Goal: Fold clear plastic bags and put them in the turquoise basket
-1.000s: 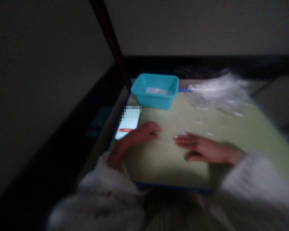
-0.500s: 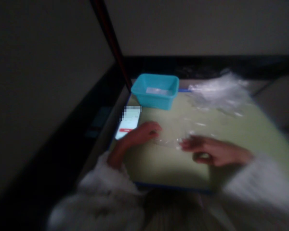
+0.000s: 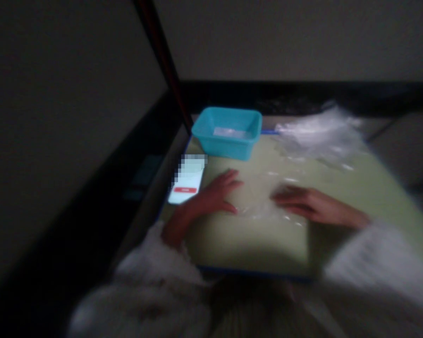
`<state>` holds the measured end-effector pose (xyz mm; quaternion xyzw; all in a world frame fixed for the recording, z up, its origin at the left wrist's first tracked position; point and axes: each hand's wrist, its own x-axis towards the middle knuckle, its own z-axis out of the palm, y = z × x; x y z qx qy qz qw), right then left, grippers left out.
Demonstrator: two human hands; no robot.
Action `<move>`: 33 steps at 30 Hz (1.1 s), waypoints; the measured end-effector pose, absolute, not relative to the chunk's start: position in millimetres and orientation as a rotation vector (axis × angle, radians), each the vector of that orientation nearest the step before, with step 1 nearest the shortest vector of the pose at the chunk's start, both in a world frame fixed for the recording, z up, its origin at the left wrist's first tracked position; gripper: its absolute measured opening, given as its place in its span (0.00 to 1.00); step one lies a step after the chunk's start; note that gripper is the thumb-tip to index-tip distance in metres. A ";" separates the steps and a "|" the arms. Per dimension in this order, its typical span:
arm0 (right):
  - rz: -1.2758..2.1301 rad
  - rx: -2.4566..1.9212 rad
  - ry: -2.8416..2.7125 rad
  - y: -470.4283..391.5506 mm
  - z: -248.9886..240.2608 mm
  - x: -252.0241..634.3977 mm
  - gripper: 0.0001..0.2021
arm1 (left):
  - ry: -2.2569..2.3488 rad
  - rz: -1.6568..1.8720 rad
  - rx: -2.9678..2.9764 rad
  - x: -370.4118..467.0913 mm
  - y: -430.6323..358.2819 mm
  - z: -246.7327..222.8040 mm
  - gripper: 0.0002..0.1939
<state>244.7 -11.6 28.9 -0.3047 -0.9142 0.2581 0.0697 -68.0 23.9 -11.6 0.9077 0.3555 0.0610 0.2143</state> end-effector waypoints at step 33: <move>1.057 -0.950 -2.498 -5.6 15.4 241.5 0.10 | 0.889 0.184 2.420 -59.9 20.7 -10.3 0.35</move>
